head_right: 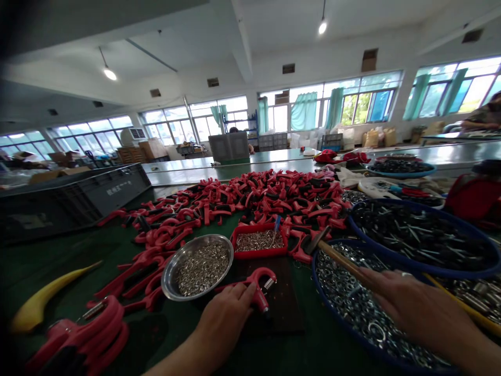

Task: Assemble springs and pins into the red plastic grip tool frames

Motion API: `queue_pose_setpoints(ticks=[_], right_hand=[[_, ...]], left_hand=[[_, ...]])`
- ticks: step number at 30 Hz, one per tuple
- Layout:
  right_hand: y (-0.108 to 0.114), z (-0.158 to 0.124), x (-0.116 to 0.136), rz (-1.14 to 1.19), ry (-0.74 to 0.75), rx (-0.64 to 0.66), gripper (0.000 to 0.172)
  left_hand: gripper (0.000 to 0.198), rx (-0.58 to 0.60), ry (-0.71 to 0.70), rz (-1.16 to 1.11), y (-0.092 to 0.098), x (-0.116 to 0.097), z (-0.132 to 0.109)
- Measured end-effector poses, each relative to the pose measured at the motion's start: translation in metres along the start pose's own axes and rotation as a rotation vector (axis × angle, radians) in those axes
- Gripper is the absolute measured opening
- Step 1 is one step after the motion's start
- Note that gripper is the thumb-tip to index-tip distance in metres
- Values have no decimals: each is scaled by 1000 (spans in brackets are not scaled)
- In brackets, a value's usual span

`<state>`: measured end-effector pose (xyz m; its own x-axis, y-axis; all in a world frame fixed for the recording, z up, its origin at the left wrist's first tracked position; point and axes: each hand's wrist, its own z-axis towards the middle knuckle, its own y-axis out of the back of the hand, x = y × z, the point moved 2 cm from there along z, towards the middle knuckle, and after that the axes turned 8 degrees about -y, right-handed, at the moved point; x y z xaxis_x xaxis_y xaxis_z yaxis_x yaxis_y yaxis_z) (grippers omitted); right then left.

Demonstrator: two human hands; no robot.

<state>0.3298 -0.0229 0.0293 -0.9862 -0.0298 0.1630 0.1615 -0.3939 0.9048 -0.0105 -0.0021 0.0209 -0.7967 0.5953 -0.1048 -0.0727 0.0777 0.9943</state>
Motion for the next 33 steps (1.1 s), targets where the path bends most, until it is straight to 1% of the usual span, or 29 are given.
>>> queue_pose_setpoints(ticks=[1, 2, 3, 4, 5, 6, 7, 9, 10, 11, 13, 14, 15, 16, 17, 18, 19, 21, 22, 23, 25, 28, 30, 33], right_hand=[[-1, 3, 11, -80, 31, 9, 46], [-3, 6, 27, -133, 56, 47, 48], [-4, 9, 47, -99, 100, 44, 48], [-5, 11, 69, -9, 178, 80, 50], [-6, 13, 91, 92, 279, 166, 53], [-6, 15, 112, 183, 367, 257, 50], [-5, 18, 128, 272, 405, 315, 39], [-3, 26, 148, 429, 413, 392, 26], [-3, 31, 152, 494, 386, 417, 24], [-4, 36, 152, 551, 347, 445, 25], [-13, 47, 149, 645, 263, 512, 26], [-19, 52, 148, 677, 228, 548, 27], [-27, 56, 147, 699, 205, 576, 28], [-35, 59, 147, 708, 194, 590, 28], [-42, 61, 148, 703, 191, 588, 29], [-49, 63, 150, 689, 191, 578, 28], [-54, 64, 151, 670, 189, 560, 28], [-61, 65, 154, 629, 176, 521, 26], [-63, 66, 155, 607, 169, 507, 26], [-64, 67, 155, 585, 164, 497, 25], [-65, 70, 156, 549, 161, 484, 25], [-66, 72, 157, 519, 191, 472, 24], [-67, 68, 158, 510, 212, 453, 24], [-67, 57, 158, 493, 214, 412, 25]], left_hand=[[47, 2, -26, 4, 1, -1, 0], [48, -2, -59, -4, 4, -2, -1], [48, -9, -96, -32, 10, -4, -3], [48, -12, -131, -80, 18, -5, -5], [45, -10, -160, -150, 28, -5, -8], [42, -8, -179, -237, 38, -5, -10], [38, -4, -187, -341, 48, -3, -12], [30, 49, -178, -623, 60, 4, -12], [29, 103, -154, -796, 60, 8, -10], [30, 167, -112, -982, 56, 13, -6], [35, 282, 18, -1323, 40, 21, 2], [37, 301, 92, -1439, 30, 25, 7], [38, 305, 152, -1503, 21, 27, 10], [38, 293, 187, -1501, 14, 28, 13], [36, 258, 199, -1426, 9, 28, 15], [34, 193, 199, -1281, 8, 28, 16], [31, 105, 193, -1083, 9, 27, 15], [27, -84, 182, -662, 17, 24, 11], [25, -158, 185, -504, 21, 23, 8], [23, -198, 191, -405, 23, 21, 6], [22, -208, 205, -344, 22, 20, 5], [24, -200, 216, -360, 12, 22, 6], [28, -219, 204, -360, 6, 23, 6], [37, -238, 163, -371, 3, 22, 3]])
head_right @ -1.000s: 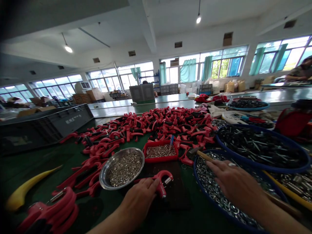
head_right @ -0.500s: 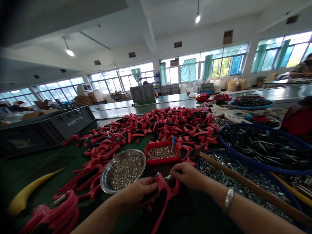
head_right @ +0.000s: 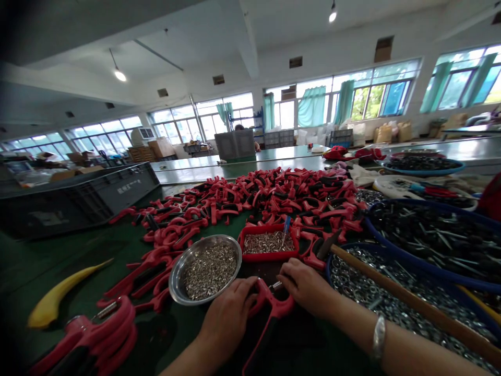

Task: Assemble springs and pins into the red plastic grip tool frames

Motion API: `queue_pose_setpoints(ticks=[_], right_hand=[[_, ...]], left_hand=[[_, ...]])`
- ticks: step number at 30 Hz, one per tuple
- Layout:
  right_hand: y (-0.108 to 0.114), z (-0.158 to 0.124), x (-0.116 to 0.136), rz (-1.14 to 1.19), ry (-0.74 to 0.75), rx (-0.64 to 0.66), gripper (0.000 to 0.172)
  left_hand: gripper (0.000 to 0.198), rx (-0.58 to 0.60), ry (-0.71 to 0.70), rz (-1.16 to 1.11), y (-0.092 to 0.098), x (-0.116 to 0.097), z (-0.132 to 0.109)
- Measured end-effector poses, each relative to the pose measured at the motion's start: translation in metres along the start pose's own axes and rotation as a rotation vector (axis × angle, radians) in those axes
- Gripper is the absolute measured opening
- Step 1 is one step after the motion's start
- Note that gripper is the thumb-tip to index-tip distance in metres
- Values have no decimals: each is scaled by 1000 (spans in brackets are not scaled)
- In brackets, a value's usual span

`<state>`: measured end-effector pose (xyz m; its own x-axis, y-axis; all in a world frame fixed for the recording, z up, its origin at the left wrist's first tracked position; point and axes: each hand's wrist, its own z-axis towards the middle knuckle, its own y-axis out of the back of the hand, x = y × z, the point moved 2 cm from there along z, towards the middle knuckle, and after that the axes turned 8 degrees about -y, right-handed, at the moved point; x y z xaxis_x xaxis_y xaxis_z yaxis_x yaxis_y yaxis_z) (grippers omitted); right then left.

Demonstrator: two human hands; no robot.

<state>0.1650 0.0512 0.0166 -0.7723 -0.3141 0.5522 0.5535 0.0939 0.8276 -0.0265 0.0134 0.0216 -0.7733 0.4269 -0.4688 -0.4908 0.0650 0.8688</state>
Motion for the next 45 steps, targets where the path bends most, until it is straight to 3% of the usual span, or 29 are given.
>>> queue_pose_setpoints(ticks=[7, 16, 20, 22, 26, 28, 33, 37, 42, 45], right_hand=[[-4, -16, 2, -33, -76, 18, 29], [-3, -15, 6, -130, -136, 65, 31], [-4, -17, 7, -188, -137, 62, 33], [-6, -17, 7, -221, -143, 63, 31], [-10, -19, 6, -277, -157, 72, 27], [-11, -23, 6, -301, -164, 73, 27], [-16, -33, 9, -372, -172, 51, 28], [-21, -33, 9, -408, -149, 55, 30], [-21, -32, 7, -376, -146, 54, 36], [-12, -32, 6, -300, -174, -26, 36]], left_hand=[[48, 116, -20, 31, 5, -4, -2], [47, 162, -124, 35, 5, -8, 10], [48, 170, -101, 19, 8, -7, 4], [55, 198, -79, 6, 12, -11, 1], [95, 316, -36, 44, 15, -29, 0], [103, 344, -24, 52, 13, -36, 2], [89, 350, -6, 27, -1, -33, -4], [84, 271, 10, 23, -11, -26, -14], [85, 239, 18, 15, -13, -23, -15], [90, 227, 40, 12, -10, -21, -12]])
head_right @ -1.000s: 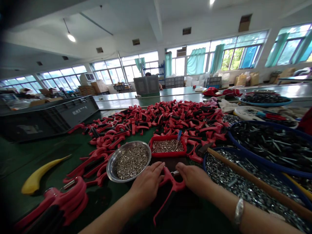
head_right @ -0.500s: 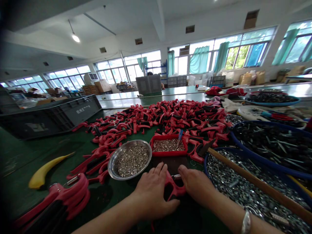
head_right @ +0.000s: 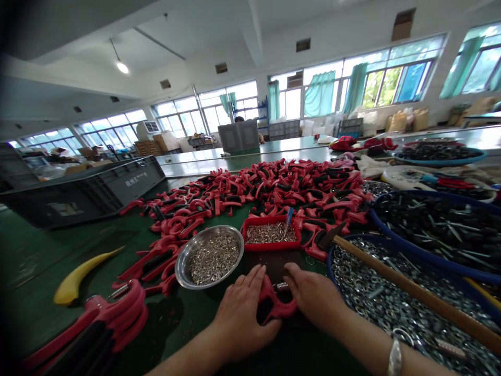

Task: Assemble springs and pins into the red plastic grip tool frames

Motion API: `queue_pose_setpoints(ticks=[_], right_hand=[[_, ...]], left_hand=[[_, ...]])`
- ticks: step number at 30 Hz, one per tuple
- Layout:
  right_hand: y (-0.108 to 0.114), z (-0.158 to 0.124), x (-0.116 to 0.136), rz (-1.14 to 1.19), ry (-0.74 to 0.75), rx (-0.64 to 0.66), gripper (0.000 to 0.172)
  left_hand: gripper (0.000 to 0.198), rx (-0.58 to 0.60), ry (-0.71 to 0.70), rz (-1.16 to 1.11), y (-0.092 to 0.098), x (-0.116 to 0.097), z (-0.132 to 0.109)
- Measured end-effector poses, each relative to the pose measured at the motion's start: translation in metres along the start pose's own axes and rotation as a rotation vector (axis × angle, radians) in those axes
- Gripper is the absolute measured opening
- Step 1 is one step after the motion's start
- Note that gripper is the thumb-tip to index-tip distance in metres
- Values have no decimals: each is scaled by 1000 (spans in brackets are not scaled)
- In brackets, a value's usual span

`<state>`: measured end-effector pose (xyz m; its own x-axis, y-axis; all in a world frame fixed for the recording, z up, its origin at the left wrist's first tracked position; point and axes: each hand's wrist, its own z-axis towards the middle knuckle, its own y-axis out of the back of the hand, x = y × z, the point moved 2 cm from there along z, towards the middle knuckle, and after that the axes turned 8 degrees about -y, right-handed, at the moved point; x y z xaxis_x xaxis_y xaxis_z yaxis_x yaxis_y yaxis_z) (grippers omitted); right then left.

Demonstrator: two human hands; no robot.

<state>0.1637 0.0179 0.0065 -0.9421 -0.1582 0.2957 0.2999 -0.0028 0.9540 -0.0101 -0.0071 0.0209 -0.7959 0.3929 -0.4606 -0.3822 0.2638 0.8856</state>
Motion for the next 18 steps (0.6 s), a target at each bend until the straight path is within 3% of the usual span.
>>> queue_pose_setpoints(ticks=[4, 8, 11, 13, 16, 18], right_hand=[[24, 6, 0, 67, -56, -131, 35], [50, 18, 9, 79, -36, -178, 29], [61, 25, 17, 52, -33, -189, 27], [65, 30, 20, 7, -44, -186, 25], [70, 42, 16, -45, -108, -215, 26], [74, 57, 8, -72, -177, -243, 31]], left_hand=[[97, -28, -19, 20, 4, -1, 5], [99, -65, -34, 15, 11, -1, 6], [64, -250, -34, 57, 33, 13, 4], [40, -336, 62, 166, 53, 32, 3], [29, -225, 249, 326, 72, 65, 7], [23, -151, 289, 336, 75, 79, 10]])
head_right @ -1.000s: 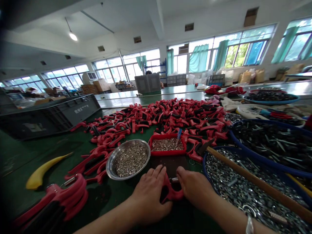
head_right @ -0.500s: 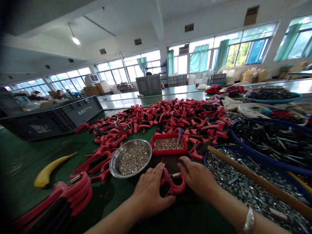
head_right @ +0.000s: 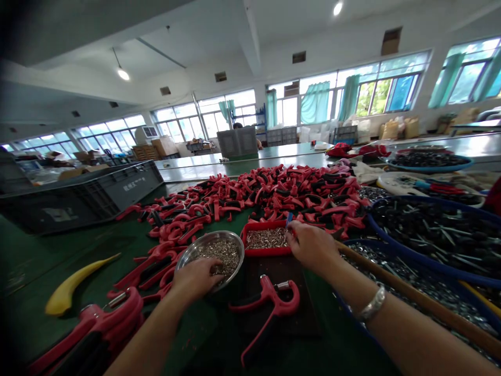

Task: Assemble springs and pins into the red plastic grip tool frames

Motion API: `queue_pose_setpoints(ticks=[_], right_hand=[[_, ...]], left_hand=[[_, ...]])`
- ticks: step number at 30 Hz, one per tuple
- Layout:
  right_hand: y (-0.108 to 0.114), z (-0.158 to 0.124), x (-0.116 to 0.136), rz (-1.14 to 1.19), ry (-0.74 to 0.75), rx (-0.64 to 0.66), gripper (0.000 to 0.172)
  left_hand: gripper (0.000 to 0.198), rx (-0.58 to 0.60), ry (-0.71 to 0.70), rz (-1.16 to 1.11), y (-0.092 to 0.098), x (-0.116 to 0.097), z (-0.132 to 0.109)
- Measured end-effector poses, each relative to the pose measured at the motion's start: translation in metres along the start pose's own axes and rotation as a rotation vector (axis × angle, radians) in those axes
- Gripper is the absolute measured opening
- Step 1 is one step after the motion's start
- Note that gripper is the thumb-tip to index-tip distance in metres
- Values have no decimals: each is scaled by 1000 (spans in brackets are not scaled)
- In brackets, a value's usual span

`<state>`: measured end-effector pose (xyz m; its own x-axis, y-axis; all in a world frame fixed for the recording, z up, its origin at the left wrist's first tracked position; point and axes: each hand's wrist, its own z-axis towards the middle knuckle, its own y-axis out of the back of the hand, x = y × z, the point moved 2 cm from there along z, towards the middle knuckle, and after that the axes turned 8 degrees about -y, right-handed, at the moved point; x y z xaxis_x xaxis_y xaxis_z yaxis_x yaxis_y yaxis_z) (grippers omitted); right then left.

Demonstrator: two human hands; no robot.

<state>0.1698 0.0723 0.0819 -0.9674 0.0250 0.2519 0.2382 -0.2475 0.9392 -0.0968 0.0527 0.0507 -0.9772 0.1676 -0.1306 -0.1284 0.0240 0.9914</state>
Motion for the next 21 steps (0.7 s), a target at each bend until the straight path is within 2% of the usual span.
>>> queue_pose_setpoints(ticks=[3, 6, 11, 16, 19, 21], right_hand=[[-8, 32, -10, -38, -94, 6, 37], [-25, 65, -13, -56, -155, 62, 42], [-50, 94, -10, -51, -236, 117, 30], [-55, 85, -7, 28, -243, 15, 28], [-54, 67, -2, 115, -122, -69, 34], [-51, 56, 1, 177, -25, -81, 31]], left_hand=[[15, 1, 16, -27, -6, 4, 4], [16, -9, 38, -49, -11, 2, 3], [18, -97, 28, -100, -14, 3, 0], [12, -165, 72, -176, -17, 11, 5], [9, -177, 89, -220, -18, 15, 9], [6, -166, 62, -251, -19, 17, 10]])
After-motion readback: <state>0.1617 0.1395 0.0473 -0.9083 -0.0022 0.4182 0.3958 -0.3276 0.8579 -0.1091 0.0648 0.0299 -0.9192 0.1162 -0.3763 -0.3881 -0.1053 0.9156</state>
